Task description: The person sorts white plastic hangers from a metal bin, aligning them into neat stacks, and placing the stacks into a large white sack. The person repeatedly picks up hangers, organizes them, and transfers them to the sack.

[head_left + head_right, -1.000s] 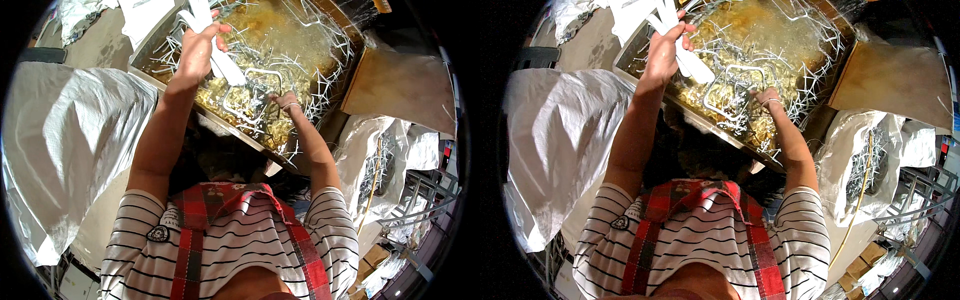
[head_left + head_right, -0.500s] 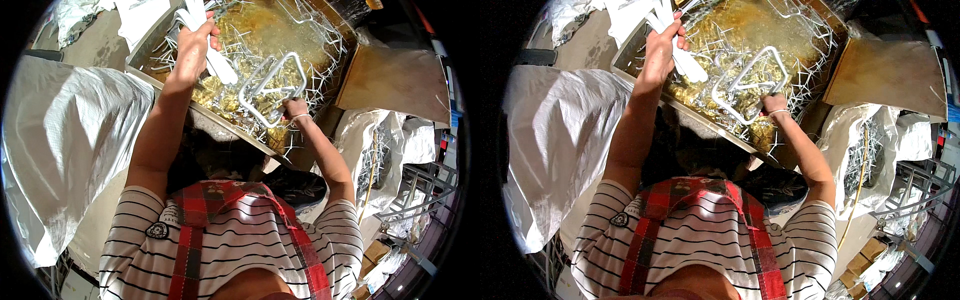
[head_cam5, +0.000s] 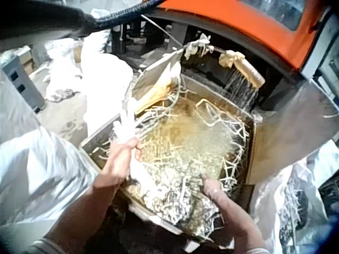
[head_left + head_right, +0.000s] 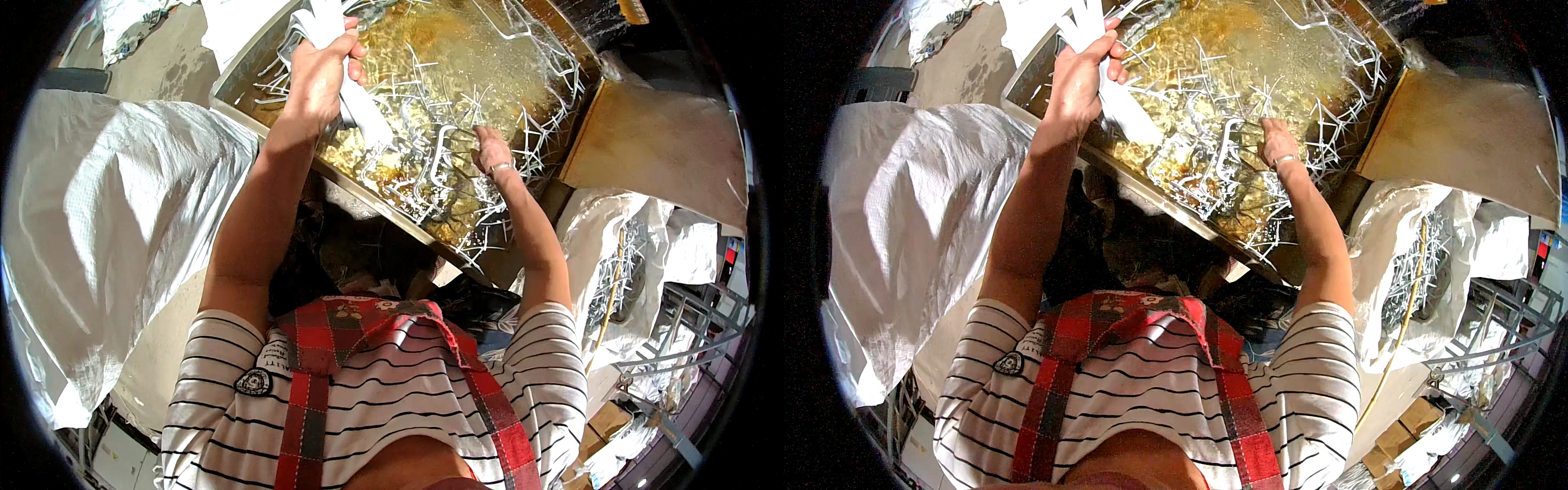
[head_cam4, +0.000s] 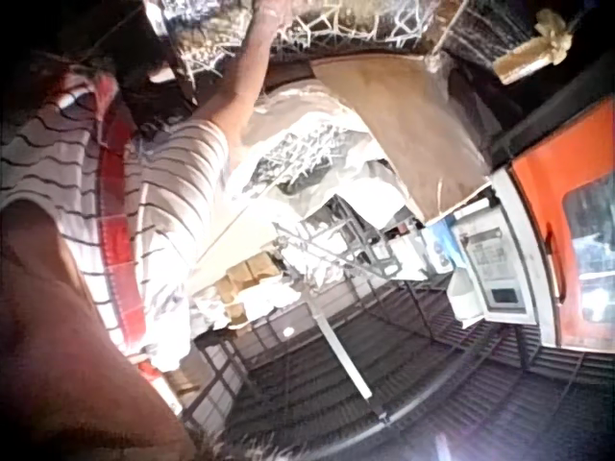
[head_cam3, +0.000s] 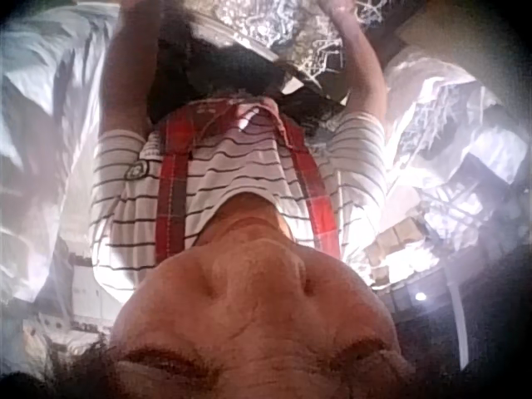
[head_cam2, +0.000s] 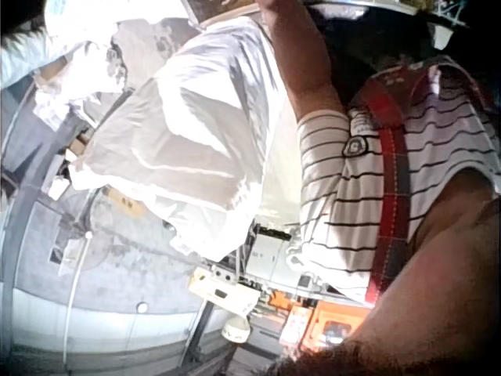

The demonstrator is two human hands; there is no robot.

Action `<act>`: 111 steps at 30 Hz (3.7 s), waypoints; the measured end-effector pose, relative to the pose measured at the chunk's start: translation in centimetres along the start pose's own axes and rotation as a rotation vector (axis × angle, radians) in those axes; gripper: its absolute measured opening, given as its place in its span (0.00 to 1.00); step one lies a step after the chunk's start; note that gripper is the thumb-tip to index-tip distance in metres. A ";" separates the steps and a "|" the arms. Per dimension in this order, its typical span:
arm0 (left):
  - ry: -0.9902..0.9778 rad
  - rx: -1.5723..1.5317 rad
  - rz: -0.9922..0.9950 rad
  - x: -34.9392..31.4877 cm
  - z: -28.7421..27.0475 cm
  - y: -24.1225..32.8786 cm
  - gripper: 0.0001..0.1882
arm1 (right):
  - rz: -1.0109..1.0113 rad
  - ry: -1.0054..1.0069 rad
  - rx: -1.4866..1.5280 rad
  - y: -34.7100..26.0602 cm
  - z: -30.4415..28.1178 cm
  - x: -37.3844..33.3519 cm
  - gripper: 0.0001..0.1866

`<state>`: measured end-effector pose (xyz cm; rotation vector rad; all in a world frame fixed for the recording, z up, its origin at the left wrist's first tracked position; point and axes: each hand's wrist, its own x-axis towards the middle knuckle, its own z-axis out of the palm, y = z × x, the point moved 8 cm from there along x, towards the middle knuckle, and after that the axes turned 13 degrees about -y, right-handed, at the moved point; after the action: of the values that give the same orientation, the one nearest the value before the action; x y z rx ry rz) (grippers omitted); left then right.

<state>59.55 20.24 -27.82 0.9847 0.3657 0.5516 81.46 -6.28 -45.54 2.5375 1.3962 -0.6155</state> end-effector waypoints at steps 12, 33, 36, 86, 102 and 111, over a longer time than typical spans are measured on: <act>0.011 0.046 -0.034 0.6 0.0 -0.8 0.14 | -0.039 -0.407 -0.174 -2.3 5.5 3.2 0.24; -0.419 0.045 -0.399 -0.3 7.1 -12.9 0.29 | 0.093 0.285 0.599 1.6 -16.8 -4.4 0.19; -0.452 -0.114 -0.293 -1.6 9.2 -9.5 0.20 | 0.214 0.302 0.370 -1.3 -17.9 -4.1 0.23; -0.204 0.441 -0.145 1.1 4.6 -6.0 0.14 | -0.227 0.311 -0.047 -5.4 -25.6 -14.5 0.09; 0.028 -0.266 -0.024 1.7 -1.3 -0.9 0.10 | -0.081 -0.079 0.008 -4.4 -0.5 0.3 0.12; -0.243 0.264 0.272 1.3 -1.9 -1.2 0.10 | 0.115 -0.179 0.258 -4.8 0.7 -0.2 0.21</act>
<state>59.87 21.76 -29.93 1.3535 0.0870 0.6301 77.20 -4.06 -45.90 2.6508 1.1675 -1.0318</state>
